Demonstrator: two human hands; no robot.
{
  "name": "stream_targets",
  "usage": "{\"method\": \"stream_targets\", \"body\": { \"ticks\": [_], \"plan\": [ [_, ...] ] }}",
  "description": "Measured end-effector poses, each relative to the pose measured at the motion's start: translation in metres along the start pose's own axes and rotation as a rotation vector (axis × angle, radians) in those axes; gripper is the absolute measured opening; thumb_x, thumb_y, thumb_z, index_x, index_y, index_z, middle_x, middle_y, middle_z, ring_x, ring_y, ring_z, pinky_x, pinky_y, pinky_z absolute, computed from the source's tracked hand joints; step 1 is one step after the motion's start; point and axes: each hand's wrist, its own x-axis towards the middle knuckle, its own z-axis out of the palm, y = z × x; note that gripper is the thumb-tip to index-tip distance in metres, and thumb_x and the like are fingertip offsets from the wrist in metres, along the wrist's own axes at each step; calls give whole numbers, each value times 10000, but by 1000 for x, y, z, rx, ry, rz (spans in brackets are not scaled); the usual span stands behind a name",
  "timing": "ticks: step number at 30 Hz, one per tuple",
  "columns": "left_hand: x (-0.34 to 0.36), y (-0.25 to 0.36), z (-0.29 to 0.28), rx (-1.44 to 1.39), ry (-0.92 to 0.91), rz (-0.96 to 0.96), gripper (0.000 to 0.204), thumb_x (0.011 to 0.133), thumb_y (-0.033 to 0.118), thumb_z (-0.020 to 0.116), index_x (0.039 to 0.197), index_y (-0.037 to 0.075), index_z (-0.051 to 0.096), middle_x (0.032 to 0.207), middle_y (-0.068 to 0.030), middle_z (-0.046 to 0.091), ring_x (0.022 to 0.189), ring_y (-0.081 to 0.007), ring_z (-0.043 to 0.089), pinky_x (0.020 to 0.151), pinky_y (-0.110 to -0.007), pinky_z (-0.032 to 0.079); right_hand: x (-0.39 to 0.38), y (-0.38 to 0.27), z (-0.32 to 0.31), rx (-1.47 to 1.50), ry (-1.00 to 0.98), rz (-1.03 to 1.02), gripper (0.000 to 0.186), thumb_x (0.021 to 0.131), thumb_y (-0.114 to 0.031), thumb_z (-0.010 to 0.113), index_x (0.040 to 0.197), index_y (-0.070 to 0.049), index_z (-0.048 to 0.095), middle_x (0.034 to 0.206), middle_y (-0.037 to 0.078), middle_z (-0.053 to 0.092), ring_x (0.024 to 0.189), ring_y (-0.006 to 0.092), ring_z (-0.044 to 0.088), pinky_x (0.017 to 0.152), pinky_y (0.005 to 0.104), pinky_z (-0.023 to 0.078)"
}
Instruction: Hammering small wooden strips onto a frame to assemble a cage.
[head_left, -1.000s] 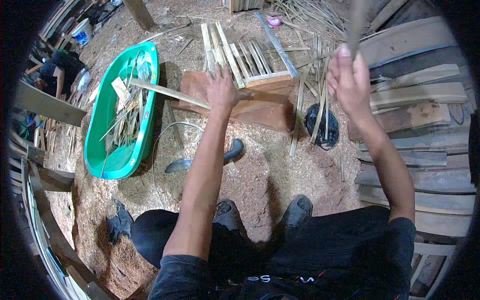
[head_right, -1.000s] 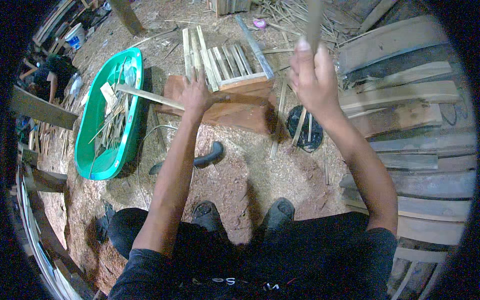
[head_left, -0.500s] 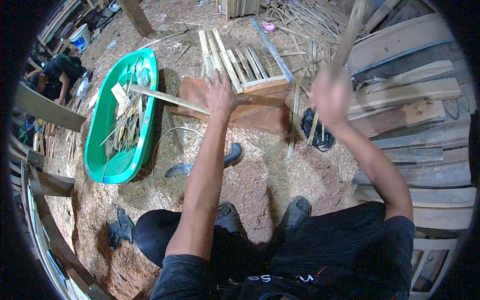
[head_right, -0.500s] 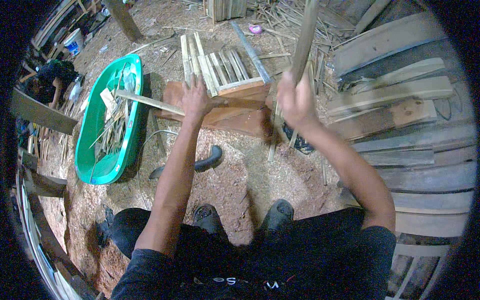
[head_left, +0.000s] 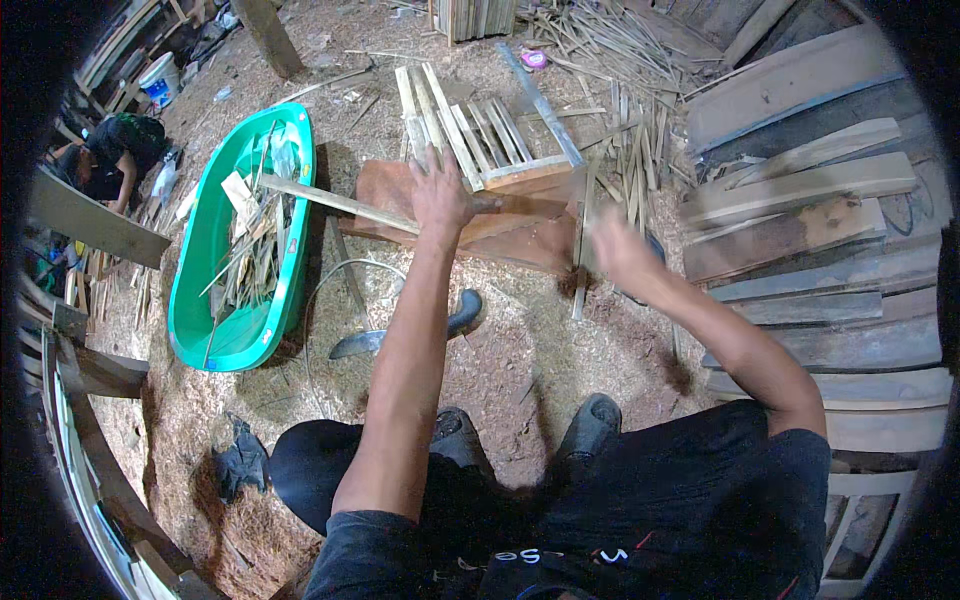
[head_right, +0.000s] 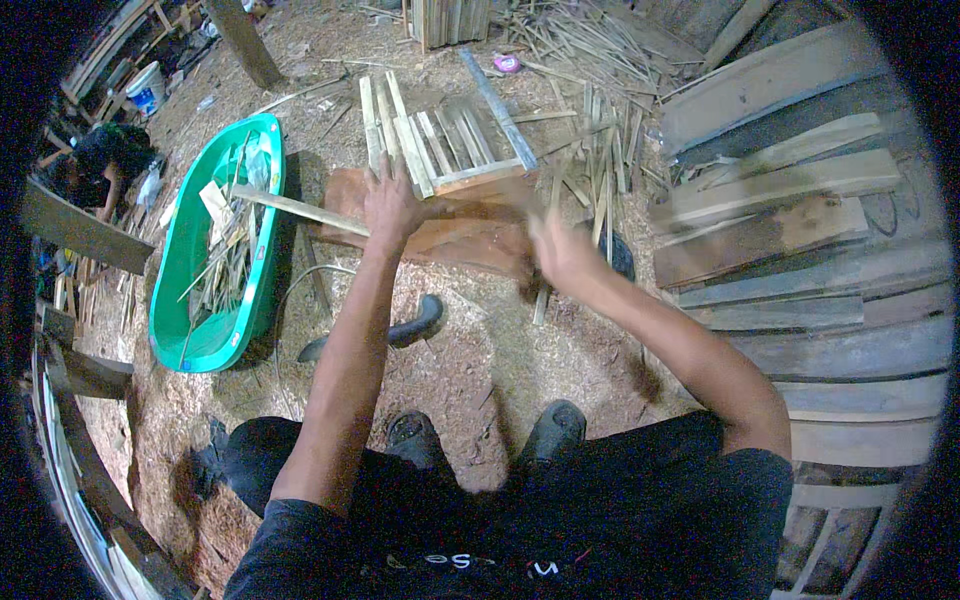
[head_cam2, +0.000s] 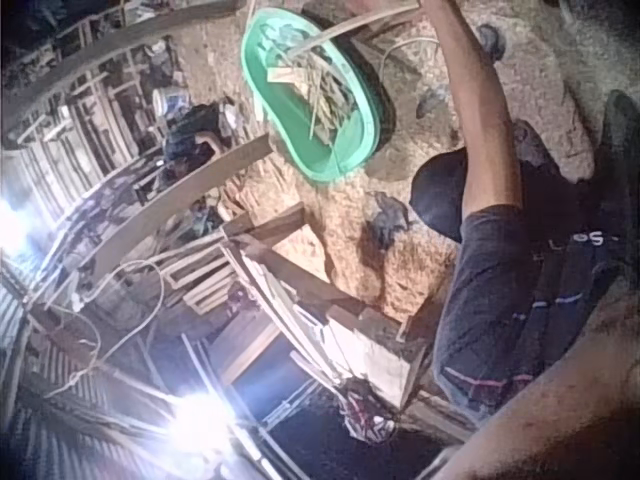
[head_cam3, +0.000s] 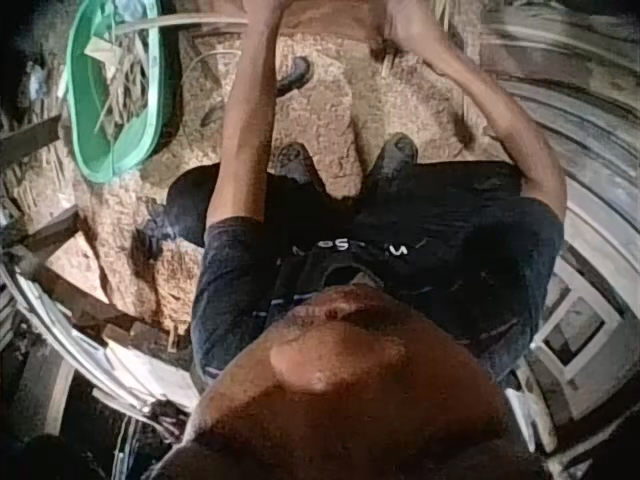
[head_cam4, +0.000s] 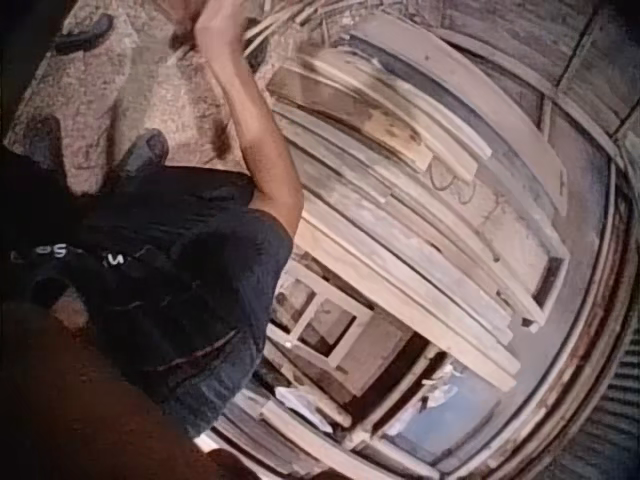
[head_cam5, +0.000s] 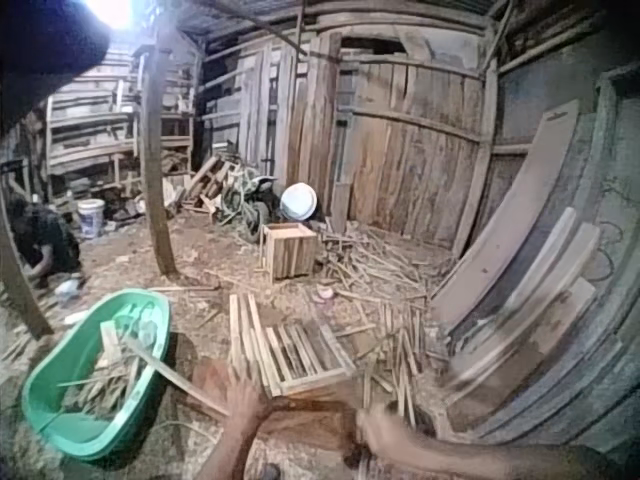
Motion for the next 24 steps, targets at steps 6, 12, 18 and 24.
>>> {"method": "stream_targets", "body": {
  "ticks": [6, 12, 18, 24],
  "plan": [
    [1, 12, -10, 72, -43, 41, 1257, 542, 623, 878, 1489, 10, 323, 1561, -235, 291, 1417, -492, 280, 1113, -508, 409, 12, -24, -47, 237, 311, -155, 245, 1047, -285, 491, 992, -47, 515, 624, 10, 486, 486, 125, 483, 430, 286, 366],
    [5, -7, 3, 65, 2, 36, 1289, 560, 707, 821, 1504, 9, 290, 1543, -258, 322, 1396, -515, 309, 1151, -510, 333, 5, -8, -4, 353, 236, -179, 301, 1043, -320, 476, 1010, -20, 486, 631, 70, 546, 506, 179, 533, 466, 374, 420],
    [2, -13, 5, 116, 11, 59, 1281, 561, 708, 822, 1502, 9, 306, 1558, -269, 294, 1400, -516, 304, 1158, -527, 312, -14, 10, 9, 110, -87, 84, 353, 983, -297, 574, 1081, 41, 545, 761, 205, 663, 642, 349, 664, 561, 490, 467],
    [-9, 1, 3, 105, 139, 135, 1145, 665, 581, 820, 1523, 48, 281, 1600, -252, 195, 1501, -389, 131, 1228, -546, 97, 10, 80, 6, 222, 166, 294, 320, 901, -299, 677, 871, 19, 688, 705, 202, 671, 700, 297, 688, 666, 414, 507]
  ]
}}
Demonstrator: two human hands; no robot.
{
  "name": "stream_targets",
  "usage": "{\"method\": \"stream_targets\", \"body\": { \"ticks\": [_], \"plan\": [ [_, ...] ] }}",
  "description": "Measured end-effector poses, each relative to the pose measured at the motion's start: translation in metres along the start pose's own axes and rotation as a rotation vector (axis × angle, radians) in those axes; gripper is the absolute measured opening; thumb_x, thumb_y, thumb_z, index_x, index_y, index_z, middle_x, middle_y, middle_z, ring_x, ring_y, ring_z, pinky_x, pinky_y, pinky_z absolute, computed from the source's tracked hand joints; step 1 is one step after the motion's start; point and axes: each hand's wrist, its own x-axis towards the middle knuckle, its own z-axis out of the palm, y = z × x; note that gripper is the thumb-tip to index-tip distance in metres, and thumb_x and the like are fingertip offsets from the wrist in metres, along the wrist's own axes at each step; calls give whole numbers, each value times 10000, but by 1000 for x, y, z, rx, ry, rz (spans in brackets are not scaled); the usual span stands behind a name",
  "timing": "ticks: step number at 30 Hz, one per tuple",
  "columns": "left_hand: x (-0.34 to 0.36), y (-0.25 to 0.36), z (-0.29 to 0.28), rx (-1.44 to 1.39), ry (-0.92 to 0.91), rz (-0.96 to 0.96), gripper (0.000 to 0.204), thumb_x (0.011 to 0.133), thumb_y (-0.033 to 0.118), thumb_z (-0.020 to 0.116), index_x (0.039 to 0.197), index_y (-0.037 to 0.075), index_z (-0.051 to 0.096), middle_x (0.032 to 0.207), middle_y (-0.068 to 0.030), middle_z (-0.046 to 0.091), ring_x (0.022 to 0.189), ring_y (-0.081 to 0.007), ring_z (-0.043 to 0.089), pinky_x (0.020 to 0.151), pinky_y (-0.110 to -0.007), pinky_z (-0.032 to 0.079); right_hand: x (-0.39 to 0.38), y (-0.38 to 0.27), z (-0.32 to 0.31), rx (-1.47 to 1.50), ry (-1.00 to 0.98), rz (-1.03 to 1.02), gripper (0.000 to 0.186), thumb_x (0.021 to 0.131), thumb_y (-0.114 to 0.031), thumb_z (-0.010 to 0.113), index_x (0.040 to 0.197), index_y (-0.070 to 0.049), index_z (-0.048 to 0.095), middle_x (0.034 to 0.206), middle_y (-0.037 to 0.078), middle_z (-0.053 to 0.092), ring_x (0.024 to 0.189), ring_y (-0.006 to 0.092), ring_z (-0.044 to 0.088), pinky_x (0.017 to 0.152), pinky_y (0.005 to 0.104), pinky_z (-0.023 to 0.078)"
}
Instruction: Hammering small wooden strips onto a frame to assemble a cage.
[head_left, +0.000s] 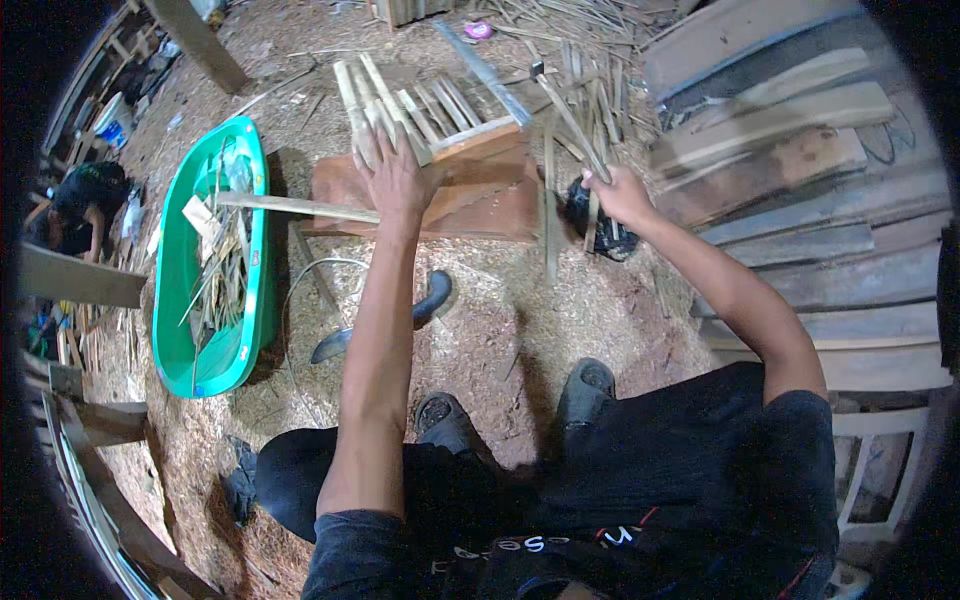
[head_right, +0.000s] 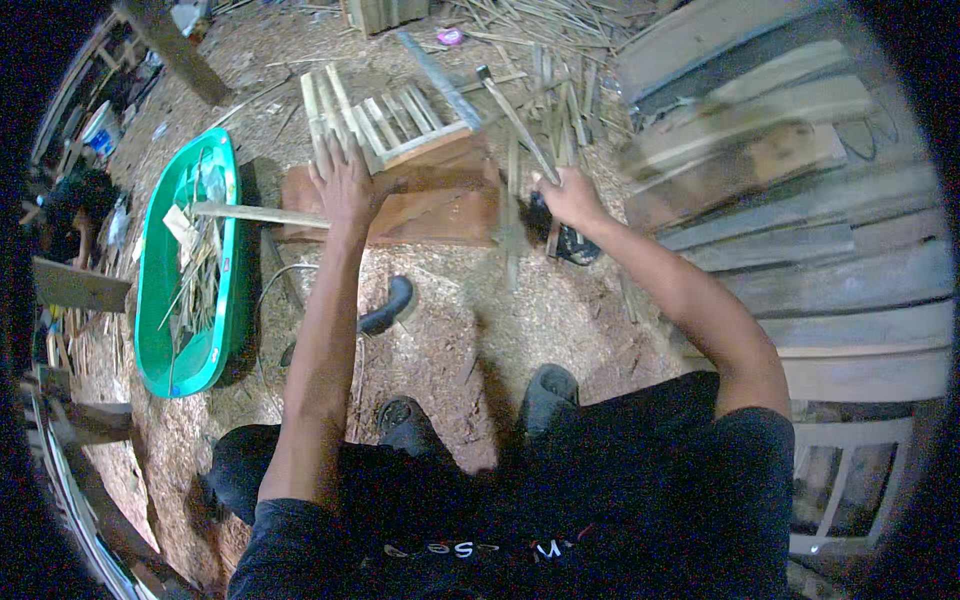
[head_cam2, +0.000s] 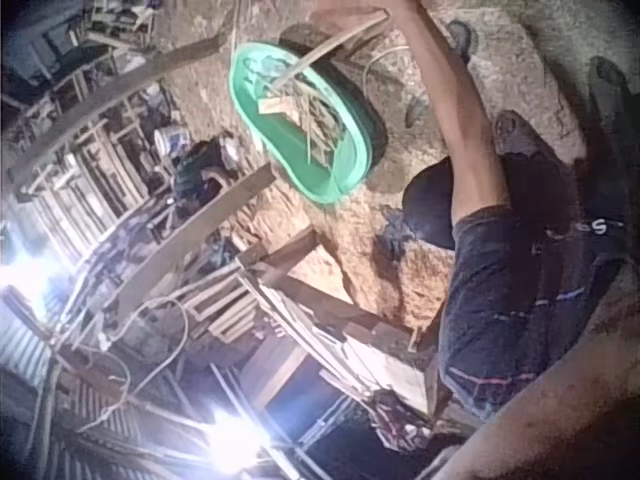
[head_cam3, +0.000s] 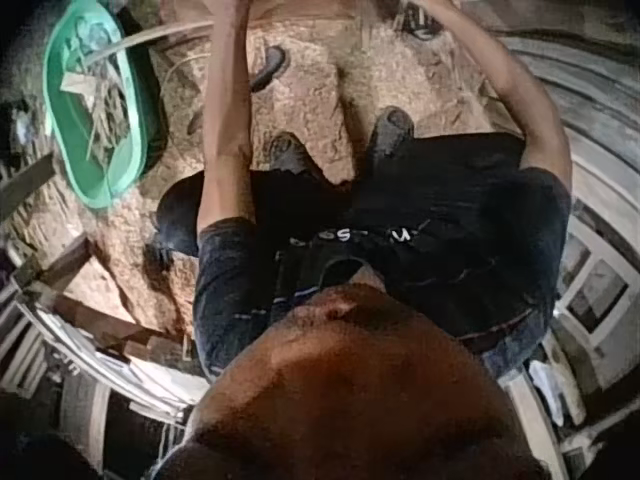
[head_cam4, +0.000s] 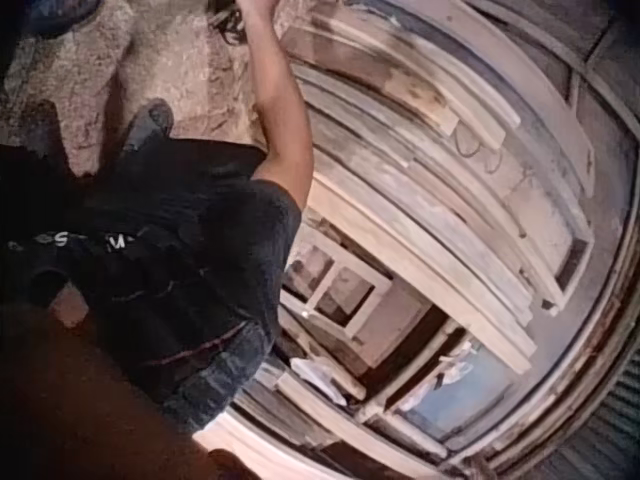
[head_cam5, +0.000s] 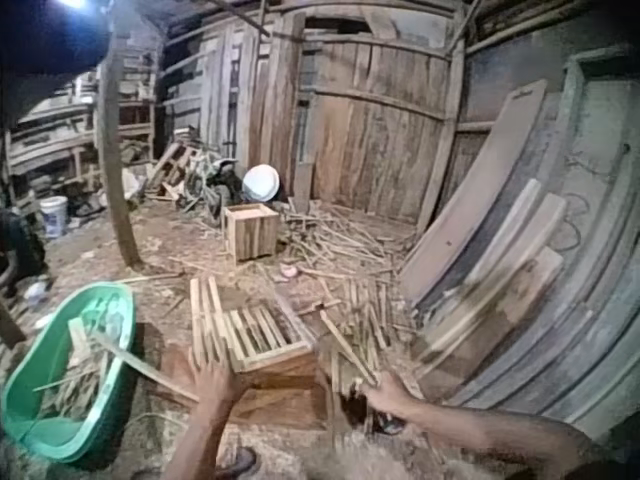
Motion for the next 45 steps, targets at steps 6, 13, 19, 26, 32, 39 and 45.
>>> {"method": "stream_targets", "body": {
  "ticks": [6, 13, 19, 26, 32, 39, 45],
  "plan": [
    [-57, 90, 61, -171, -13, 467, 609, 875, 172, 589, 1441, 41, 409, 1587, -205, 246, 1489, -338, 200, 1221, -538, 124, 8, 127, 57, 348, -27, 489, 153, 965, -161, 616, 933, -13, 592, 712, 70, 597, 539, 177, 602, 445, 322, 512],
    [-138, 143, 135, -461, -602, 271, 504, 870, 257, 622, 1306, 34, 506, 1266, -179, 589, 1145, -367, 574, 960, -534, 455, -43, 136, 81, 268, -124, 491, 260, 951, -218, 595, 863, 26, 594, 637, 125, 637, 485, 234, 629, 468, 395, 508],
    [-147, 179, 170, -441, -534, 243, 504, 867, 185, 620, 1338, 67, 488, 1306, -181, 550, 1198, -359, 540, 989, -506, 437, -67, 163, 94, -76, 166, 251, 262, 961, -227, 569, 982, 33, 598, 885, 272, 665, 864, 451, 648, 780, 509, 492],
    [-132, 249, 200, -341, -470, 664, 454, 951, 177, 471, 1403, 133, 487, 1542, -94, 359, 1448, -304, 294, 1143, -510, 282, -21, 238, 62, 27, 228, 152, 258, 962, -240, 590, 922, 8, 648, 804, 243, 659, 804, 447, 644, 708, 478, 493],
    [-126, 239, 238, -96, -449, 632, 424, 938, 204, 507, 1360, 177, 541, 1549, -94, 326, 1464, -280, 260, 1140, -559, 269, 10, 218, 74, 9, 64, 183, 252, 836, -201, 687, 1020, -29, 688, 907, 261, 683, 904, 441, 665, 803, 490, 530],
    [-129, 223, 237, -373, -430, 580, 497, 875, 273, 619, 1357, 183, 534, 1497, -112, 387, 1426, -310, 322, 1138, -591, 257, 17, 228, 78, -54, 53, 227, 222, 822, -166, 707, 989, -22, 684, 894, 261, 676, 894, 431, 660, 773, 488, 515],
    [-118, 216, 220, -505, -470, 519, 486, 885, 291, 633, 1344, 159, 542, 1436, -126, 459, 1373, -324, 396, 1123, -586, 277, 21, 242, 61, 159, -22, 77, 262, 850, -212, 703, 1026, -19, 679, 828, 180, 696, 716, 299, 682, 672, 429, 522]
  ]
}}
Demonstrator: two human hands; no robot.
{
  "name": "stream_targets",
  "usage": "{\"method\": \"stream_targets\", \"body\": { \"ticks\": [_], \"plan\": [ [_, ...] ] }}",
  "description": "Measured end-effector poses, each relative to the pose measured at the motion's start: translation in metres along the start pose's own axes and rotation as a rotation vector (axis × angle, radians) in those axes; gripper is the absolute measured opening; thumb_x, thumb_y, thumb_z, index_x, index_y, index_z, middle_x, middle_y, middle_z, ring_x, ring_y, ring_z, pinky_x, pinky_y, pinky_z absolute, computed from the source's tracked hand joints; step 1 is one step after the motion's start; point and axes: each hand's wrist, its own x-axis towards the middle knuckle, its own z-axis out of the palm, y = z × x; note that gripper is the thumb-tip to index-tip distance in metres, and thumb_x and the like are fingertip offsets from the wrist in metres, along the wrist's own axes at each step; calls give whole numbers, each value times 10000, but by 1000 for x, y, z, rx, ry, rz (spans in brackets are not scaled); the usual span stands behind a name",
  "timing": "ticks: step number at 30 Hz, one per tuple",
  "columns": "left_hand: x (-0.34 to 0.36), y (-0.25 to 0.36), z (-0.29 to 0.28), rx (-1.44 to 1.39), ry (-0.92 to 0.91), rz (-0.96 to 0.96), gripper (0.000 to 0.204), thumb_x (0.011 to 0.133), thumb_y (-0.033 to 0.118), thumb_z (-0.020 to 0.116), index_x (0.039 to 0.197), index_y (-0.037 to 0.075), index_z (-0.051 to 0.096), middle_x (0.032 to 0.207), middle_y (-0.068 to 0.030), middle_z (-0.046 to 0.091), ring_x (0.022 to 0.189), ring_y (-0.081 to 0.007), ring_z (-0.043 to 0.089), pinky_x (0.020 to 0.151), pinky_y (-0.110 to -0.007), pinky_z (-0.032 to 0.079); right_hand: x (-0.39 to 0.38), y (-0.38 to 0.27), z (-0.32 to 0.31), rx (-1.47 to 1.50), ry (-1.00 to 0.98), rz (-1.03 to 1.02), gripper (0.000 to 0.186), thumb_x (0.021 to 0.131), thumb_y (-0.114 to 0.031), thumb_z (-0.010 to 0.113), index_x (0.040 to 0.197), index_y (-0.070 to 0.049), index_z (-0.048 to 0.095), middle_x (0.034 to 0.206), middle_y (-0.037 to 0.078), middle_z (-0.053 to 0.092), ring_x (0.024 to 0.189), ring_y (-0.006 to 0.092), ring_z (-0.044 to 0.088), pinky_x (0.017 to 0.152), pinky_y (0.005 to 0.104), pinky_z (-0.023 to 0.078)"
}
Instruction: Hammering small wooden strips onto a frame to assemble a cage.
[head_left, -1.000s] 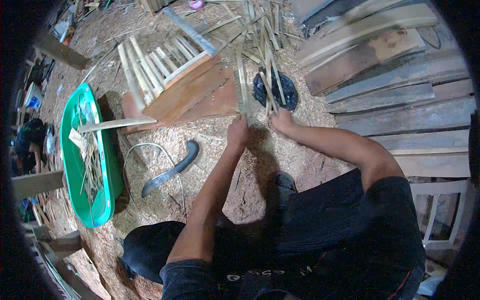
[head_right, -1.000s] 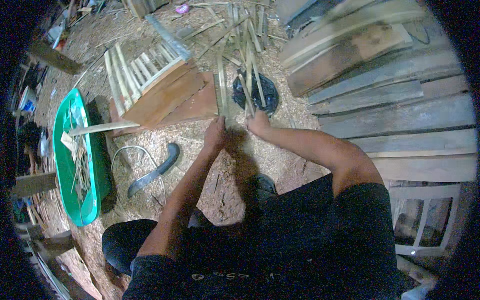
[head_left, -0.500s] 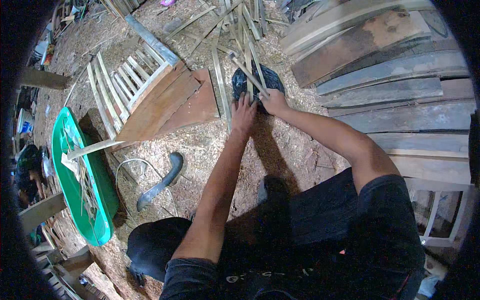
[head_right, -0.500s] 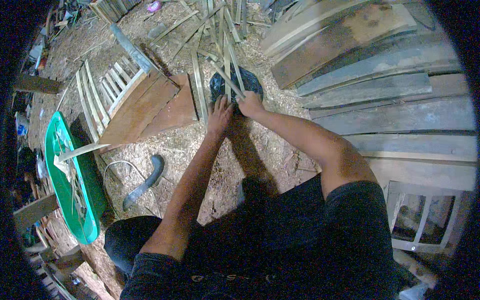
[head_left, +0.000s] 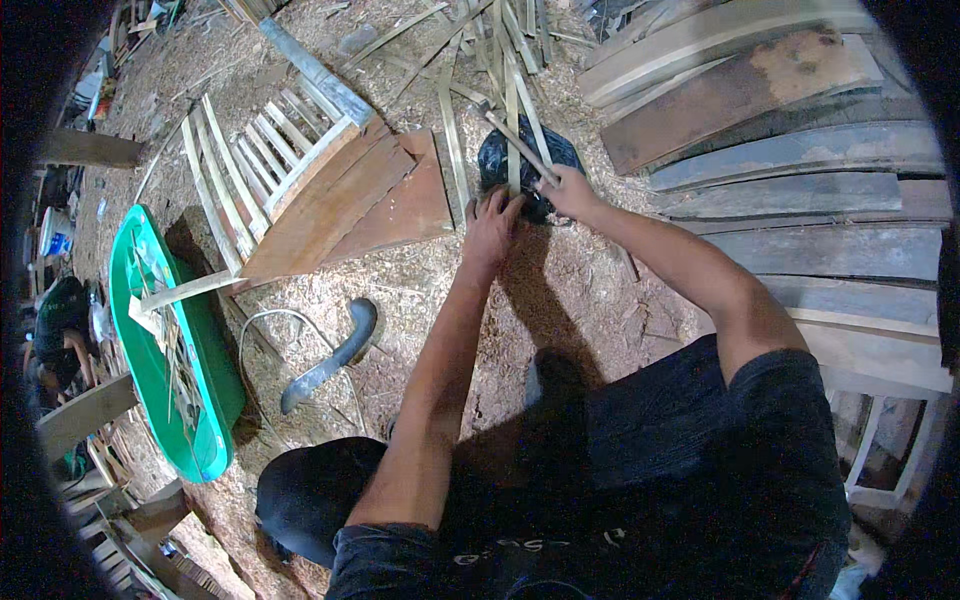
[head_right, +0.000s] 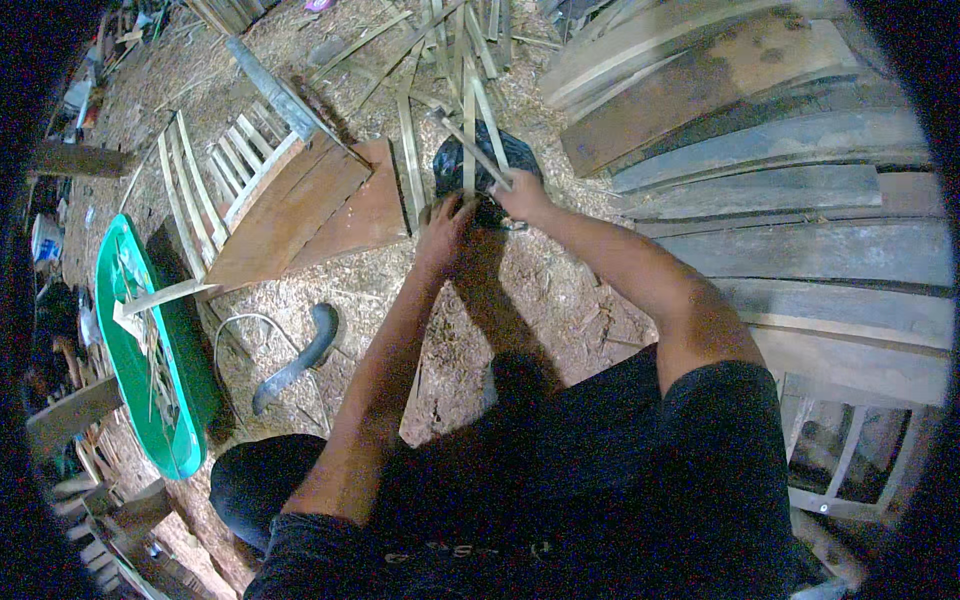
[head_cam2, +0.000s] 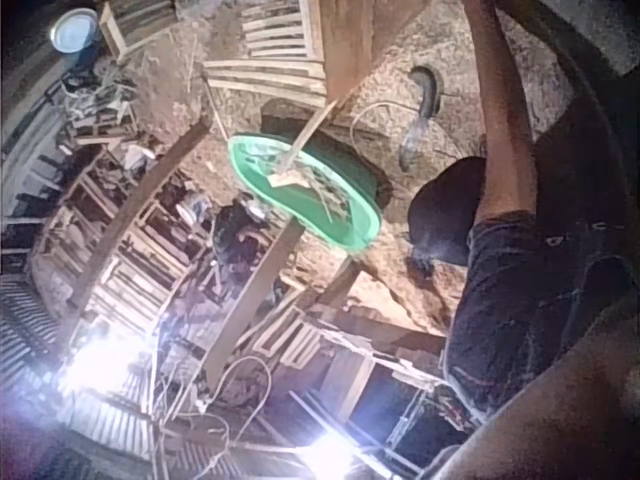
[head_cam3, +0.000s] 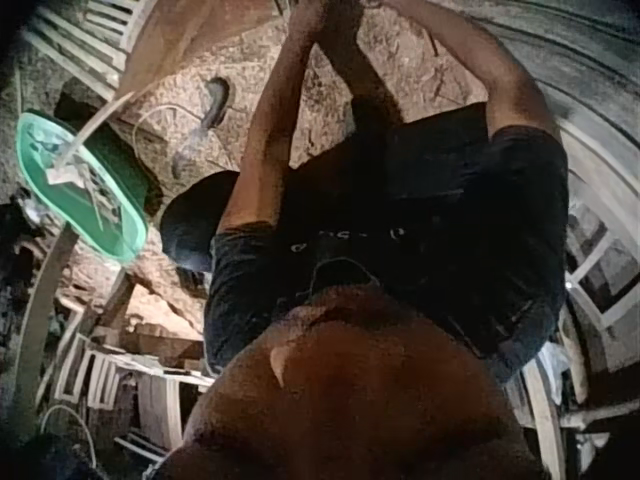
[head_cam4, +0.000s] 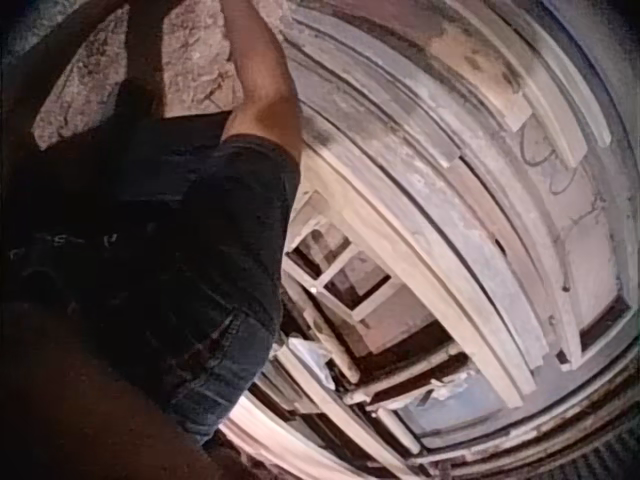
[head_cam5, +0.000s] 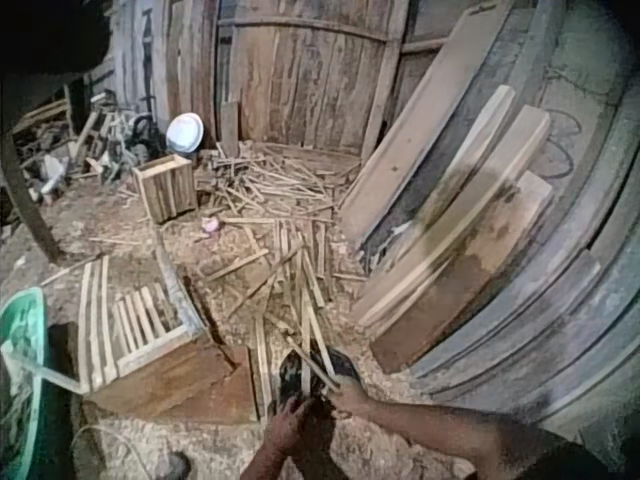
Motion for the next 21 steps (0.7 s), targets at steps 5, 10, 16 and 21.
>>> {"method": "stream_targets", "body": {
  "ticks": [5, 10, 16, 21],
  "plan": [
    [-17, 1, -12, 4, 175, -59, 469, 879, 238, 632, 1304, 66, 535, 1339, -173, 512, 1260, -364, 482, 1052, -525, 382, -5, 8, -10, 120, -53, 164, 198, 870, -211, 698, 935, -30, 652, 688, 70, 612, 603, 181, 596, 570, 358, 473],
    [-24, -2, -14, -134, 58, -370, 367, 855, 100, 613, 1190, -17, 518, 1281, -246, 503, 1173, -398, 518, 930, -442, 507, -15, -9, -20, 355, -88, 325, 192, 887, -187, 721, 958, -40, 620, 569, 3, 508, 416, 106, 441, 386, 310, 352],
    [-18, 0, -14, -107, -107, -516, 327, 824, 40, 619, 1124, -59, 537, 1039, -234, 650, 937, -431, 650, 758, -443, 571, -27, -33, -31, 419, -93, 374, 198, 882, -197, 726, 960, -43, 630, 655, 6, 542, 510, 99, 502, 423, 295, 398],
    [-28, -1, -47, -550, -147, -461, 279, 801, -29, 581, 1073, -91, 585, 837, -166, 682, 786, -337, 699, 697, -374, 578, -33, -52, -39, 372, -87, 290, 206, 909, -250, 700, 909, -57, 628, 676, 8, 553, 536, 112, 519, 444, 290, 415]
  ]
}}
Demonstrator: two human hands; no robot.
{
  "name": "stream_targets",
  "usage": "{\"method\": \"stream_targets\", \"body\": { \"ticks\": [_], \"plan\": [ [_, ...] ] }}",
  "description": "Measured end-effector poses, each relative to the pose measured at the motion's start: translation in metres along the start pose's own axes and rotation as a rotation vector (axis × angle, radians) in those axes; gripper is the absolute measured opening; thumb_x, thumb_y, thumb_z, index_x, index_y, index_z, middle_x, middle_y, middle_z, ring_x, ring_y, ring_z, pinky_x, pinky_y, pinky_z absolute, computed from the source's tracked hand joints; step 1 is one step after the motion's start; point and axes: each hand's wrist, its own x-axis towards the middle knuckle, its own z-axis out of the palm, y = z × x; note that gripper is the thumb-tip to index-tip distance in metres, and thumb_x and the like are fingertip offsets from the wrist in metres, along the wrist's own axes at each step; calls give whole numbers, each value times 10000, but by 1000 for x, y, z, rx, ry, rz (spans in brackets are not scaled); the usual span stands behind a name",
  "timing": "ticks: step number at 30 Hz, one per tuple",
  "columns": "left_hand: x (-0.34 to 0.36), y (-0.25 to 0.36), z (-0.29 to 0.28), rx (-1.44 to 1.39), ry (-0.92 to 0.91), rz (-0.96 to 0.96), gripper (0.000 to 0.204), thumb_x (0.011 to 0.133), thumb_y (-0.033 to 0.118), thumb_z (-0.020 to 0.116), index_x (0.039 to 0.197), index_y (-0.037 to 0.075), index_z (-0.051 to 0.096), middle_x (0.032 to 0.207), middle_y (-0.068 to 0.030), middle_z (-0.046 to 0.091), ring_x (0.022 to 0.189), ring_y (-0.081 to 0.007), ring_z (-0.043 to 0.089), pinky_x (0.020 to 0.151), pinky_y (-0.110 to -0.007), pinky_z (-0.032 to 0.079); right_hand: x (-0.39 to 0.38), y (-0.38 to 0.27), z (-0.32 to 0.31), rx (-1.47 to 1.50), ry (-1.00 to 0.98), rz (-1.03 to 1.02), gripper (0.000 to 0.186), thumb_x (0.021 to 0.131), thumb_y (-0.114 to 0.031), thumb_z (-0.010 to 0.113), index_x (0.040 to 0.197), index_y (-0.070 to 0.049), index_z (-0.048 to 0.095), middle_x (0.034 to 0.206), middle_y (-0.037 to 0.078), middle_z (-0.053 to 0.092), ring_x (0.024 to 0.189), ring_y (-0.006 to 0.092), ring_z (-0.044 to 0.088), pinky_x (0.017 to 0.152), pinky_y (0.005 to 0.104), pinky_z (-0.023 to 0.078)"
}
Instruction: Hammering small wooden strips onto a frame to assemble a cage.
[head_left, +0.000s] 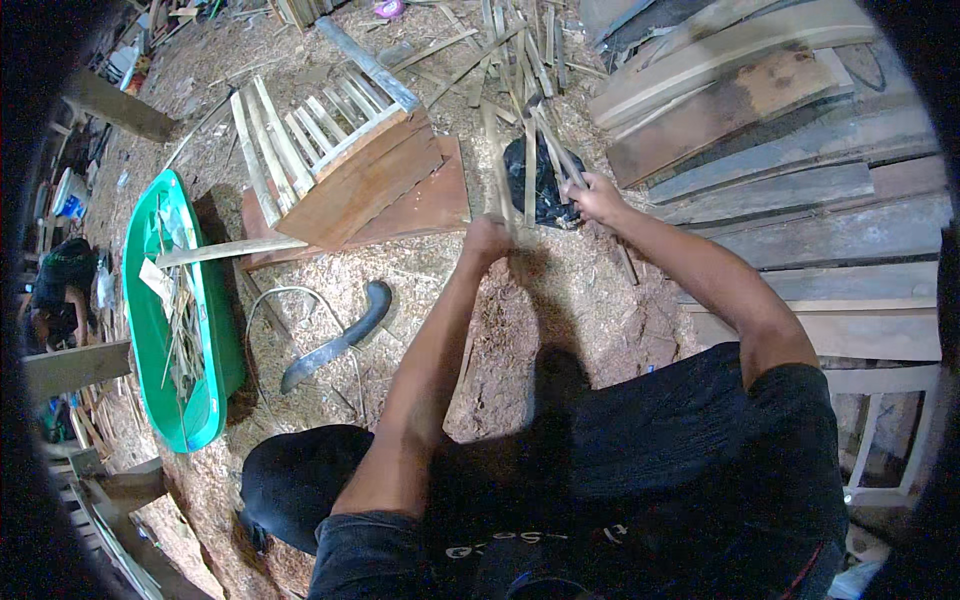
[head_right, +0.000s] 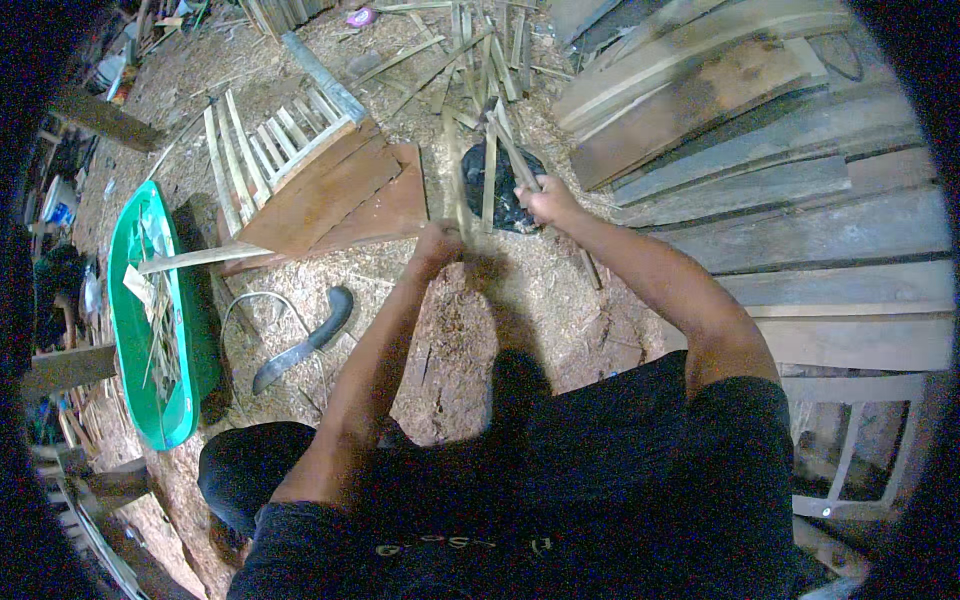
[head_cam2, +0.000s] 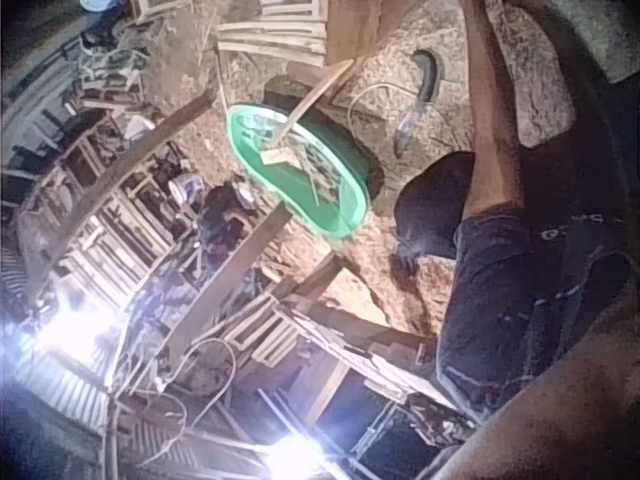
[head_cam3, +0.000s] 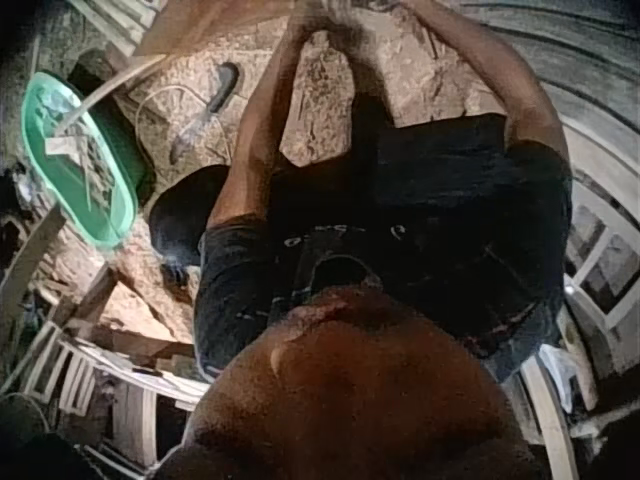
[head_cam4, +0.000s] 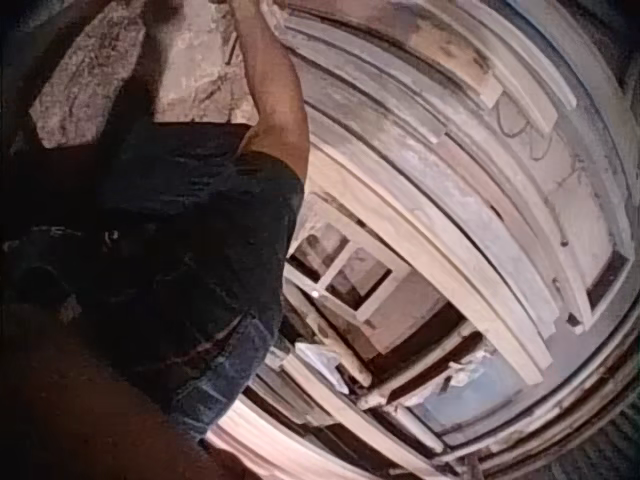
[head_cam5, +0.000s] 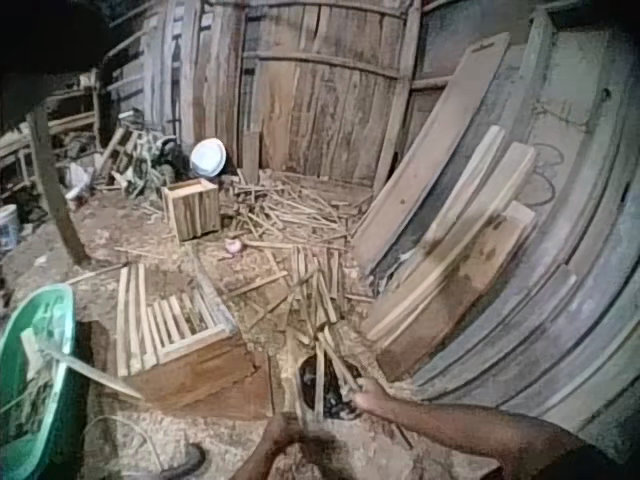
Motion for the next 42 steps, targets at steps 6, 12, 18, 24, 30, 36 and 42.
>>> {"method": "stream_targets", "body": {
  "ticks": [6, 12, 18, 24, 30, 36, 42],
  "plan": [
    [-32, 70, -58, -854, -153, -6, 428, 804, -151, 552, 1221, -55, 563, 1014, -131, 677, 886, -232, 690, 776, -318, 576, -10, -54, -4, 252, -47, -74, 162, 981, -209, 617, 923, -61, 593, 749, 26, 600, 508, 78, 469, 425, 257, 380],
    [-57, 120, -153, -791, -63, 211, 427, 879, -43, 633, 1297, 1, 558, 1120, -63, 673, 923, -139, 640, 753, -249, 516, -25, -133, 34, 184, -1, -223, 149, 982, -204, 598, 929, -67, 578, 772, 19, 596, 527, 73, 465, 422, 248, 364],
    [-65, 123, -249, -677, 281, 232, 291, 873, -6, 678, 1157, -55, 640, 950, -82, 700, 754, -142, 655, 682, -260, 560, -67, -211, 114, 236, -122, -261, 153, 1016, -218, 575, 991, -69, 555, 794, 5, 551, 557, 54, 424, 446, 209, 342],
    [-61, 87, -323, -743, 314, 137, 333, 886, -29, 647, 1207, -102, 595, 973, -151, 695, 795, -197, 690, 710, -276, 600, -66, -253, 203, -45, -196, -312, 243, 1006, -272, 598, 1022, -30, 596, 749, 1, 536, 569, 72, 455, 458, 232, 367],
    [-27, 48, -348, -890, 336, 164, 316, 859, -97, 641, 1161, -161, 577, 942, -175, 683, 688, -184, 651, 595, -265, 561, -36, -267, 256, -61, -201, -302, 169, 987, -201, 615, 1007, -33, 614, 741, -7, 530, 588, 82, 476, 475, 251, 397],
    [-37, 57, -330, -261, 429, -8, 471, 783, 20, 749, 1217, -105, 618, 821, -181, 728, 703, -194, 719, 553, -300, 541, -32, -258, 250, -389, 0, -284, 219, 959, -208, 609, 1016, -14, 694, 831, 103, 693, 756, 221, 657, 702, 387, 513],
    [-27, 42, -310, -104, 668, 173, 536, 698, 84, 820, 1186, -67, 657, 721, -188, 707, 626, -189, 694, 584, -332, 536, 15, -252, 230, -234, -11, -409, 287, 923, -302, 655, 969, -25, 712, 829, 142, 703, 772, 248, 669, 724, 401, 506]
  ]
}}
